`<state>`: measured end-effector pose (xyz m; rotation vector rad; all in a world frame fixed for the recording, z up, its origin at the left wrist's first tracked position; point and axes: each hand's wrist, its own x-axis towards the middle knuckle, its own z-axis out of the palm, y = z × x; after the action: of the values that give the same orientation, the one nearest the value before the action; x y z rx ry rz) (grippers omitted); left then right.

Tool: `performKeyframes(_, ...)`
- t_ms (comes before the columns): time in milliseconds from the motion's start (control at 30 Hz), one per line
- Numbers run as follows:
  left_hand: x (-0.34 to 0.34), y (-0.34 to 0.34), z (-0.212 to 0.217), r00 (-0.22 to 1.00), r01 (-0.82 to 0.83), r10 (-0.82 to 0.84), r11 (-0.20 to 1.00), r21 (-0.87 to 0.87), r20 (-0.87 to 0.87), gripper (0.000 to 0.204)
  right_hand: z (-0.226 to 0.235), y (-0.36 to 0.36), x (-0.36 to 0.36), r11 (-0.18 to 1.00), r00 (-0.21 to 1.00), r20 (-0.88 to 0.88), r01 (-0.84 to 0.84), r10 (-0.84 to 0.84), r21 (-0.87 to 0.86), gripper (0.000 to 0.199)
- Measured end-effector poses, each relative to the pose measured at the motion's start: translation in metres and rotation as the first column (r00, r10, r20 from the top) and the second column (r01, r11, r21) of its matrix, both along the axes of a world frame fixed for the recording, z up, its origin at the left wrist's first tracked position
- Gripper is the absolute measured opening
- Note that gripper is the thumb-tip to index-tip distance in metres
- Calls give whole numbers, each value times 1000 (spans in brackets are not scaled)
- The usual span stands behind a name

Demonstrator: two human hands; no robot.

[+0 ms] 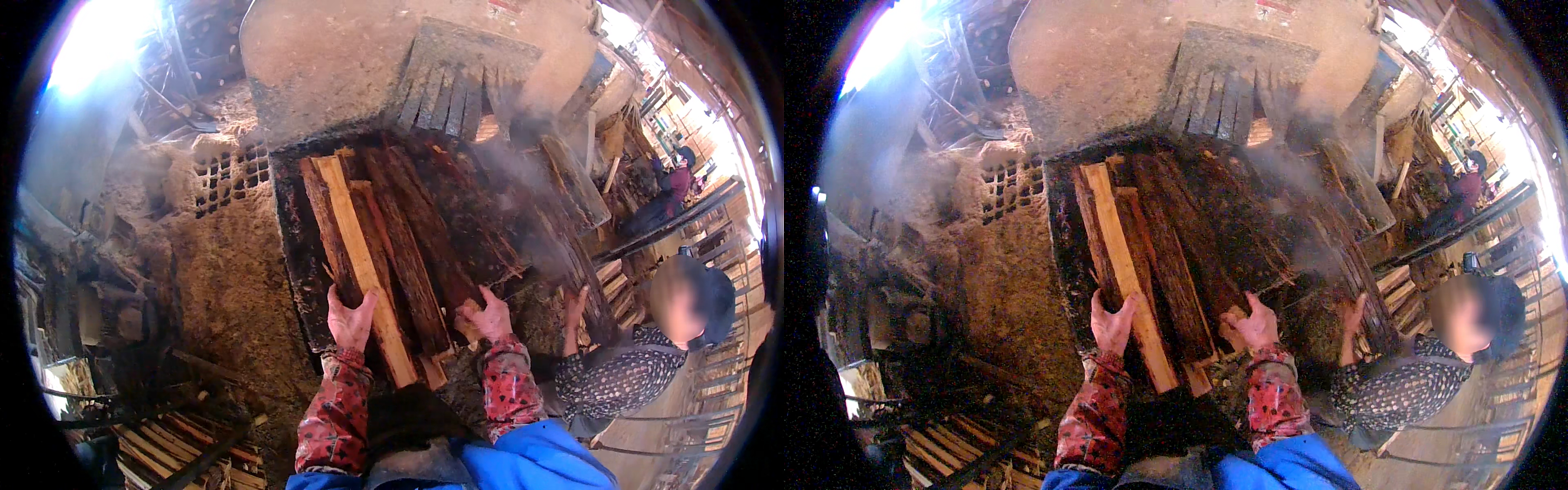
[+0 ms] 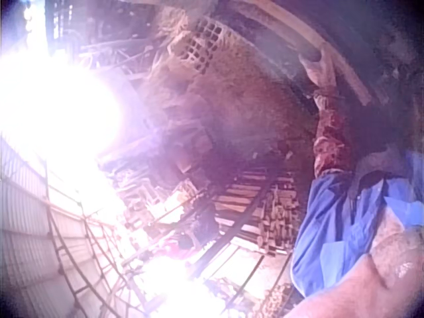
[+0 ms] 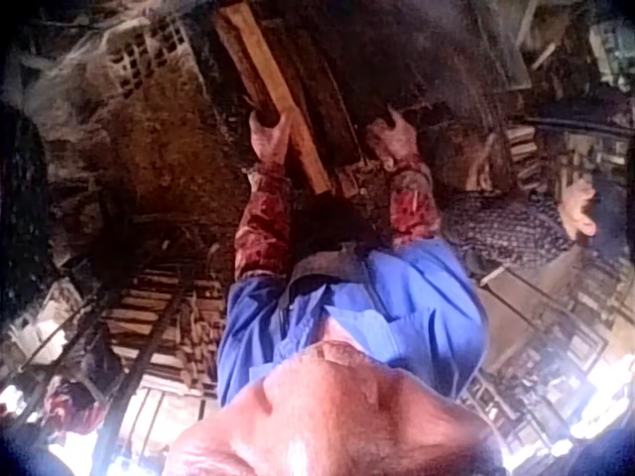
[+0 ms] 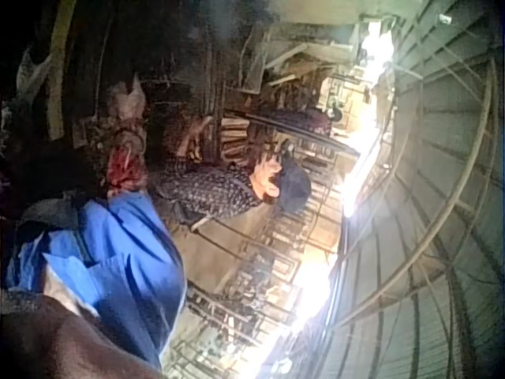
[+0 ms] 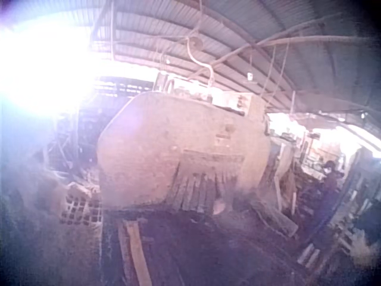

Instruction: The person picks up split logs from a pile and stacks them onto a metal rack. The person handles the wood by hand, arranging the pieces vertically on the rack in a repetitive cycle of picking, moving, and placing.

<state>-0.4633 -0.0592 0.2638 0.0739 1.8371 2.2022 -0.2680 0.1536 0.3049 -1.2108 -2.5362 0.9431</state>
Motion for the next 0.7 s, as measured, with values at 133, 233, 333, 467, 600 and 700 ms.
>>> performKeyframes(133,-2,-2,-3,1000,-9,9,1000,-18,-25,69,25,-4,-2,999,998,-35,45,-44,28,79)
performKeyframes(233,3,-1,-6,999,-23,26,996,89,-27,67,23,-2,4,970,998,-54,57,-46,238,70)
performKeyframes(333,-1,-4,-4,998,-12,6,996,-90,-62,67,31,-9,8,951,993,-27,121,-118,285,71)
performKeyframes(467,1,-9,-4,1000,27,-26,997,78,-5,67,32,-18,10,905,990,-127,110,-62,412,66)
performKeyframes(600,1,-9,-7,1000,13,-13,995,96,-1,70,31,-13,4,908,989,-145,34,30,417,60)
performKeyframes(700,1,-3,-3,999,-34,31,991,-128,-27,73,29,-6,3,916,992,-104,-24,72,400,58)
